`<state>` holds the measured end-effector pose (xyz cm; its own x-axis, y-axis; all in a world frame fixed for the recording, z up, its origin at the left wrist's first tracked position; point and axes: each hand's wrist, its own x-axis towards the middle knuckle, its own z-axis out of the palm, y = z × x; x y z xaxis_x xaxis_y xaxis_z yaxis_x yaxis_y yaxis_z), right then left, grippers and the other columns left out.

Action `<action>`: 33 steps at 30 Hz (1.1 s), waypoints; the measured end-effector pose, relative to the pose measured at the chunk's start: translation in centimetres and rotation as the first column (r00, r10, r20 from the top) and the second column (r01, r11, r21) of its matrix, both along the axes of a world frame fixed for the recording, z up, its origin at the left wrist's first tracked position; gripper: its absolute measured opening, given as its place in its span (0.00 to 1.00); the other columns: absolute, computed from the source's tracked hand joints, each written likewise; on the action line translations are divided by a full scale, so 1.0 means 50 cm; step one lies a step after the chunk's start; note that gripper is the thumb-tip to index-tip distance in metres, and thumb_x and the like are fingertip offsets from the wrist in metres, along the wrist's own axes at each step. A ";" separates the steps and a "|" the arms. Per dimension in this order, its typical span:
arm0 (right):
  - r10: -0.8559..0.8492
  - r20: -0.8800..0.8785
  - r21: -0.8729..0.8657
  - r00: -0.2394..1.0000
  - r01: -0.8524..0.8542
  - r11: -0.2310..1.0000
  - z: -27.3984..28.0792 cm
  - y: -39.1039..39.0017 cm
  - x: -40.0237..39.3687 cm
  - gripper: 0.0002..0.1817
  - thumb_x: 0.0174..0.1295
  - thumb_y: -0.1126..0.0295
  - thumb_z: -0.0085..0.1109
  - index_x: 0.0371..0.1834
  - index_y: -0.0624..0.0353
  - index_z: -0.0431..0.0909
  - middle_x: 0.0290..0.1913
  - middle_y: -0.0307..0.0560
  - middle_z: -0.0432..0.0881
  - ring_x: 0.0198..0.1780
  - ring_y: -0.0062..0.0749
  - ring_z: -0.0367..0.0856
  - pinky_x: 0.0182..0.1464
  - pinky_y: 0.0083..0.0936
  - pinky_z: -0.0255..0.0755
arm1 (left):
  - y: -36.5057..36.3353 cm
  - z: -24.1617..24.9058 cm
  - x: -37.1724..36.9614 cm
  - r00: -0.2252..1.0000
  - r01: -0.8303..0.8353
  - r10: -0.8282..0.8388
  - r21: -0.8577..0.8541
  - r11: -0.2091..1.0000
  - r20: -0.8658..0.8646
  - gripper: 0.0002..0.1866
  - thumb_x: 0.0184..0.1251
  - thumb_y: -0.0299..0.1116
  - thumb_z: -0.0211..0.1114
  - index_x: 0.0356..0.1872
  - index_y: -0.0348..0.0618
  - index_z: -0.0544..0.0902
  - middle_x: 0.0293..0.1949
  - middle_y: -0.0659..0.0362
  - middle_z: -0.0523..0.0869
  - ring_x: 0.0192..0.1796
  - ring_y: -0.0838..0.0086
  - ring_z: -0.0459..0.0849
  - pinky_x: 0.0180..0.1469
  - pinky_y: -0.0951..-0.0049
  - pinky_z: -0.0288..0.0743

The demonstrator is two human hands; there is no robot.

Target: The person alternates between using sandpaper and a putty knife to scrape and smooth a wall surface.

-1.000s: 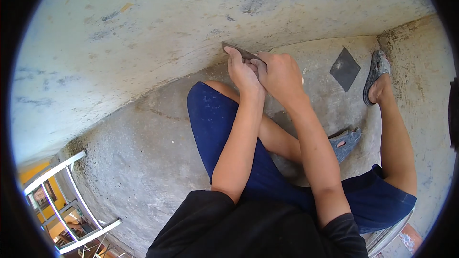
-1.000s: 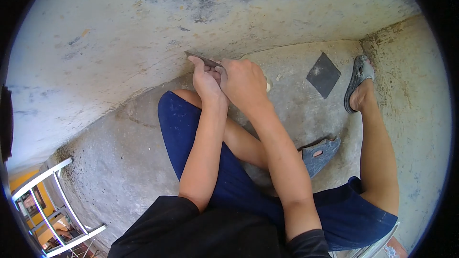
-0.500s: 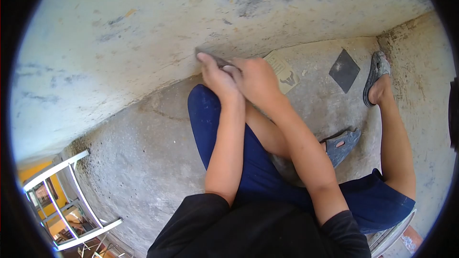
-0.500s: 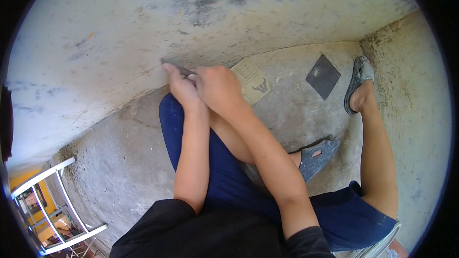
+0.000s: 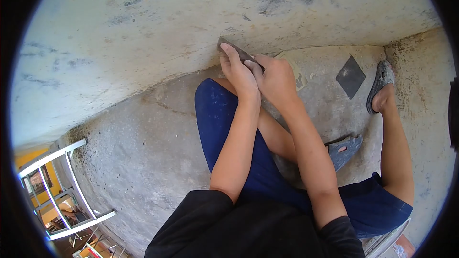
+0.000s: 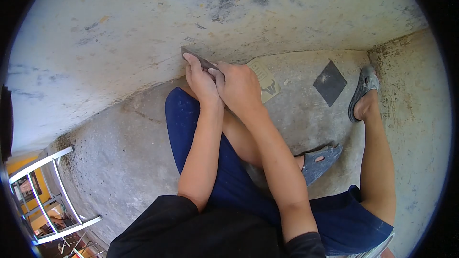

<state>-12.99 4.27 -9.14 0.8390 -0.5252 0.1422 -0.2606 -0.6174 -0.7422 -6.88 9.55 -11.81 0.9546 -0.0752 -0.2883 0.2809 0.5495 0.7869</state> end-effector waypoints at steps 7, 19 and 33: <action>-0.047 -0.028 0.068 0.999 0.048 0.997 0.017 0.006 -0.002 0.12 0.67 0.64 0.63 0.37 0.62 0.89 0.28 0.63 0.85 0.32 0.61 0.86 0.39 0.50 0.78 | 0.000 -0.010 -0.002 1.000 0.025 -0.026 -0.038 0.999 -0.012 0.23 0.83 0.57 0.57 0.45 0.43 0.75 0.33 0.65 0.76 0.30 0.83 0.74 0.30 0.80 0.69; -0.058 0.046 0.052 0.997 0.055 0.997 -0.015 -0.010 -0.026 0.12 0.66 0.64 0.64 0.36 0.61 0.89 0.29 0.65 0.84 0.31 0.62 0.85 0.37 0.49 0.78 | -0.024 -0.040 -0.016 0.997 0.056 -0.058 0.026 0.998 0.048 0.21 0.83 0.54 0.58 0.46 0.43 0.75 0.35 0.66 0.77 0.33 0.83 0.75 0.33 0.77 0.72; 0.076 -0.055 -0.111 0.996 -0.081 0.991 0.029 -0.027 0.012 0.12 0.65 0.64 0.65 0.34 0.63 0.88 0.27 0.65 0.83 0.31 0.63 0.84 0.36 0.46 0.77 | -0.007 -0.017 0.010 1.000 -0.027 0.027 -0.012 1.000 -0.006 0.24 0.83 0.58 0.54 0.43 0.44 0.74 0.34 0.64 0.77 0.33 0.80 0.75 0.34 0.78 0.71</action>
<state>-12.38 2.90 -7.71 0.8846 -0.4404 0.1536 -0.2432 -0.7165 -0.6539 -6.36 9.22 -12.68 0.9546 -0.0530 -0.2930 0.2704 0.5663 0.7786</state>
